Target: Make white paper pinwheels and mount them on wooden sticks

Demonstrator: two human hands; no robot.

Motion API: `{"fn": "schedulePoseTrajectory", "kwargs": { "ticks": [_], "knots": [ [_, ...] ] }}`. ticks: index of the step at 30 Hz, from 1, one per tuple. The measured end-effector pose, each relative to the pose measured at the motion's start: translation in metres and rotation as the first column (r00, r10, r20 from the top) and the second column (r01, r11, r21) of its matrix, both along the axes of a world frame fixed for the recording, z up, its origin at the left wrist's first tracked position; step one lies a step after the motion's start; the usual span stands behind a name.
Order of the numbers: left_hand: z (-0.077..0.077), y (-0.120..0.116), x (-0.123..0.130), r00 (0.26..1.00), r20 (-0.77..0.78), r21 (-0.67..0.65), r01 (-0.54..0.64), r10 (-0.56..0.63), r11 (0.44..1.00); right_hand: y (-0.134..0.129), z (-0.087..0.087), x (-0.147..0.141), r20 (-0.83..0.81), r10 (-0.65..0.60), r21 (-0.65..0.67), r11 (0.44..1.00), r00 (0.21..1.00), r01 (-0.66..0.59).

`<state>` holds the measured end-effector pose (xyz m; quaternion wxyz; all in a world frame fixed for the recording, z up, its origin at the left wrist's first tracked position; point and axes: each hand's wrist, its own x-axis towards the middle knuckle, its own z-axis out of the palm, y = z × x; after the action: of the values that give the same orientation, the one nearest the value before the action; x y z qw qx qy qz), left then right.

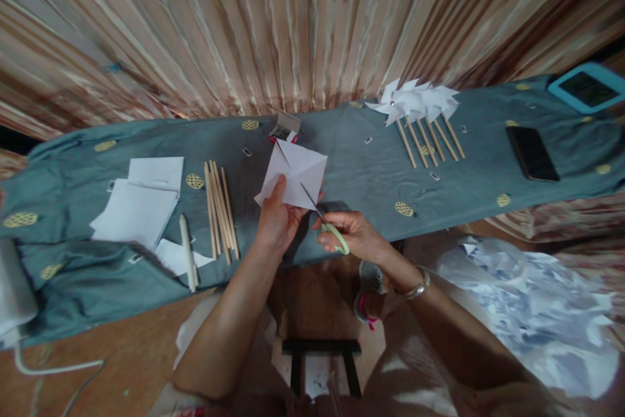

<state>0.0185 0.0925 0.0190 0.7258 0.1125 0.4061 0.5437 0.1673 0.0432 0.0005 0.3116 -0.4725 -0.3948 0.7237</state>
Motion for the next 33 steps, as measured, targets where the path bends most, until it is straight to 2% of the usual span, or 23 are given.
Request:
{"fn": "schedulePoseTrajectory", "kwargs": {
  "ticks": [9, 11, 13, 15, 18, 22, 25, 28, 31, 33],
  "knots": [
    [0.006, 0.010, -0.014, 0.990, -0.028, -0.001, -0.135, 0.135, 0.991, -0.006, 0.006, 0.014, 0.016, 0.151, 0.046, 0.987, 0.988, -0.152],
    [0.008, 0.009, -0.016, 0.989, -0.035, 0.002, -0.141, 0.140, 0.990, -0.007, 0.007, 0.020, 0.016, 0.123, 0.060, 0.990, 0.992, -0.124],
    [0.007, 0.007, -0.017, 0.990, -0.041, 0.003, -0.132, 0.132, 0.991, -0.005, 0.007, 0.027, 0.043, 0.035, 0.104, 0.994, 0.998, -0.039],
    [0.005, 0.005, -0.015, 0.994, -0.052, 0.003, -0.100, 0.100, 0.995, -0.001, 0.007, 0.034, 0.079, -0.099, 0.176, 0.981, 0.992, 0.084],
    [-0.001, -0.001, -0.007, 0.996, -0.084, -0.007, -0.009, 0.008, 1.000, 0.008, 0.007, 0.046, 0.116, -0.294, 0.265, 0.930, 0.949, 0.255],
    [-0.011, -0.008, 0.004, 0.986, -0.120, -0.004, 0.120, -0.120, 0.993, 0.019, 0.006, 0.056, 0.116, -0.455, 0.326, 0.857, 0.883, 0.399],
    [-0.019, -0.014, 0.009, 0.964, -0.168, 0.024, 0.213, -0.206, 0.977, 0.022, 0.005, 0.057, 0.111, -0.461, 0.370, 0.841, 0.880, 0.394],
    [-0.026, -0.017, 0.011, 0.943, -0.211, 0.058, 0.276, -0.259, 0.959, 0.022, 0.006, 0.055, 0.097, -0.404, 0.361, 0.866, 0.910, 0.346],
    [-0.028, -0.017, 0.011, 0.940, -0.214, 0.050, 0.284, -0.267, 0.958, 0.022, 0.006, 0.053, 0.081, -0.351, 0.336, 0.891, 0.933, 0.306],
    [-0.025, -0.017, 0.011, 0.949, -0.171, 0.037, 0.275, -0.265, 0.961, 0.022, 0.005, 0.052, 0.063, -0.358, 0.327, 0.889, 0.931, 0.320]
  ]
}}
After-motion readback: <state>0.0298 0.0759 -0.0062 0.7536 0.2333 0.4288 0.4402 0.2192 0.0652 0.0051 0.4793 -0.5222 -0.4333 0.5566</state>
